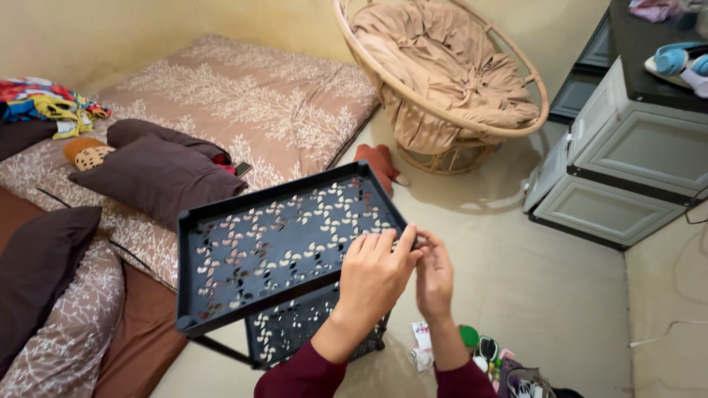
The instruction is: The person removes various personal items from a three-tier rolling cart and places them on the floor. They then disassemble the cart by removing the trays and legs, and finally reassemble the cart by inserting the legs and placing the trays back in order.
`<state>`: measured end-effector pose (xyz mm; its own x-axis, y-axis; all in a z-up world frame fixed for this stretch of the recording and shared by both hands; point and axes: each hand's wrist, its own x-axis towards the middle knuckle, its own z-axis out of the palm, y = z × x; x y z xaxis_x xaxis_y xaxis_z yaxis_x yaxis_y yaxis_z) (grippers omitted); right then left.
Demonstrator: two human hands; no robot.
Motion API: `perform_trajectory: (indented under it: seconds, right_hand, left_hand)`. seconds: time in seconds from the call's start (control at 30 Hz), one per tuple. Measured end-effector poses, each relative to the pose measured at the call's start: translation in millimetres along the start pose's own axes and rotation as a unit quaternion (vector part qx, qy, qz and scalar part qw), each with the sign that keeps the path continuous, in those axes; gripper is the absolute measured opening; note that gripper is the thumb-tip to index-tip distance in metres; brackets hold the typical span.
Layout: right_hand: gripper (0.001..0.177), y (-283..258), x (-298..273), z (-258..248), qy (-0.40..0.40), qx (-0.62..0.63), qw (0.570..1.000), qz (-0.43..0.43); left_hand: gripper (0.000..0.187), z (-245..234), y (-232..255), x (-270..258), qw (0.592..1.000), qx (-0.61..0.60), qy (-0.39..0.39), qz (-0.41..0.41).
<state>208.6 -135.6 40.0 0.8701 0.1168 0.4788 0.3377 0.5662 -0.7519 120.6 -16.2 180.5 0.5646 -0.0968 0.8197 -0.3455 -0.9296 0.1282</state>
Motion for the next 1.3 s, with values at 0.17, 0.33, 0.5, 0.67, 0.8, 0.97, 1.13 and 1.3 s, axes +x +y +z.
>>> perform_trajectory:
  seconds: [0.17, 0.33, 0.5, 0.67, 0.8, 0.97, 1.13, 1.3]
  right_hand:
    - [0.045, 26, -4, -3, 0.053, 0.013, 0.997, 0.045]
    - [0.041, 48, -8, -6, 0.083, -0.057, 0.995, -0.003]
    - [0.038, 64, -10, -1, 0.125, -0.058, 0.99, -0.034]
    - [0.046, 40, -10, 3, 0.079, -0.019, 0.997, -0.017]
    - [0.046, 22, -8, -6, 0.026, 0.061, 0.998, -0.001]
    - [0.038, 26, 19, -23, 0.05, 0.051, 0.996, 0.059]
    - [0.036, 28, 76, -19, -0.034, 0.006, 0.998, 0.056]
    - [0.042, 31, 130, 11, -0.112, 0.0, 0.988, 0.104]
  left_hand:
    - [0.029, 25, -5, -6, 0.999, 0.041, -0.023, 0.025]
    - [0.035, 26, -7, -8, 0.998, 0.036, -0.009, 0.048]
    - [0.039, 21, -7, -6, 0.996, 0.05, -0.011, 0.067]
    - [0.034, 16, -5, 0, 0.998, 0.053, -0.004, 0.045]
    - [0.034, 8, 1, 3, 0.998, 0.062, -0.003, 0.033]
    - [0.025, 4, -1, -27, 0.978, 0.048, 0.166, 0.119]
    - [0.009, 69, -31, -129, 0.973, -0.176, 0.132, 0.072]
    - [0.005, 211, -131, -176, 0.88, -0.253, 0.027, -0.401]
